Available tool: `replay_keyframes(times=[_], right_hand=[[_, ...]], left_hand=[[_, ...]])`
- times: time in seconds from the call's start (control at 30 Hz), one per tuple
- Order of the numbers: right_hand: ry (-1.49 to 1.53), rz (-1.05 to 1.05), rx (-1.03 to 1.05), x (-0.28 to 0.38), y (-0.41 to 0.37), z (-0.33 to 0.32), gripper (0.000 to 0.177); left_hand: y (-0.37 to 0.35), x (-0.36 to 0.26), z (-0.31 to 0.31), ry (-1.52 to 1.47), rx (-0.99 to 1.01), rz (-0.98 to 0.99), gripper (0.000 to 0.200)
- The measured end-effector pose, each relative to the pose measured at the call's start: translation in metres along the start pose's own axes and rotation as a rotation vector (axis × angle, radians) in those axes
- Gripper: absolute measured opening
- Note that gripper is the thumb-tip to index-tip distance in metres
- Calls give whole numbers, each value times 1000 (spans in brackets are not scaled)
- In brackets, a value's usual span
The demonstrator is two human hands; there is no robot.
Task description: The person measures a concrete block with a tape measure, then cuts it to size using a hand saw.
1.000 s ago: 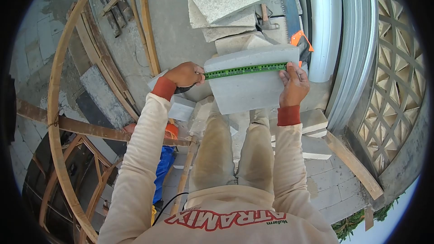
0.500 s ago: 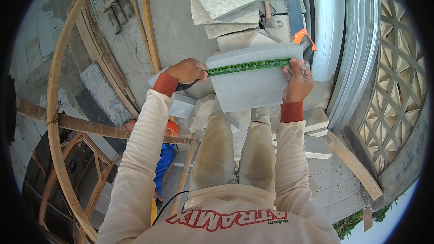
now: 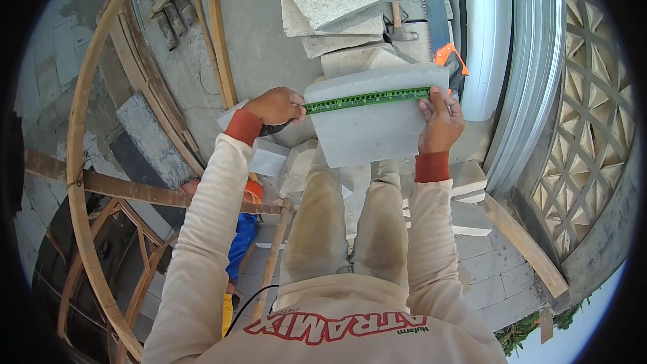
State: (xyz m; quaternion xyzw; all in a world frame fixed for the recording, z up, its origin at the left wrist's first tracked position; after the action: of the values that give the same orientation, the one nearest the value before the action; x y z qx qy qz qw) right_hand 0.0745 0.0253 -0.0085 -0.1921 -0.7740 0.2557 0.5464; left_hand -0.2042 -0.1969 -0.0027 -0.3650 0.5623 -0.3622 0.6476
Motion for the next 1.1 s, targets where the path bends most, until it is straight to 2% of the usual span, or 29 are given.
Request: replay_keyframes(times=[0.3,0.6,0.7,0.9,1.1], right_hand=[[0,0,-57,10,-6,7,16],[-12,3,-97,23,-9,22,16],[-25,3,-109,25,-9,23,16],[-66,14,-133,12,-16,7,16],[-38,10,-106,31,-4,25,15]], left_hand=[[-3,-9,0,99,18,-10,15],[4,9,2,-14,9,16,14],[1,9,5,-57,-61,37,19],[0,1,5,79,-114,-1,20],[-7,-1,8,-59,-111,-12,21]])
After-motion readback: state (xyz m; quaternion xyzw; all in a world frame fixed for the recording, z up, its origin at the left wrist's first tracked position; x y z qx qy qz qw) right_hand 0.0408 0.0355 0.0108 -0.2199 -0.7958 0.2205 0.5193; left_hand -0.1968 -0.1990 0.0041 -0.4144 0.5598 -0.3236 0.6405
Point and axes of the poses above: each hand's wrist, its own y-axis towards the middle knuckle, its own z-axis out of the palm, x = y × z, the point moved 1 cm from there along y, towards the middle knuckle, and after that the axes turned 14 degrees about -y, right-handed, at the moved point
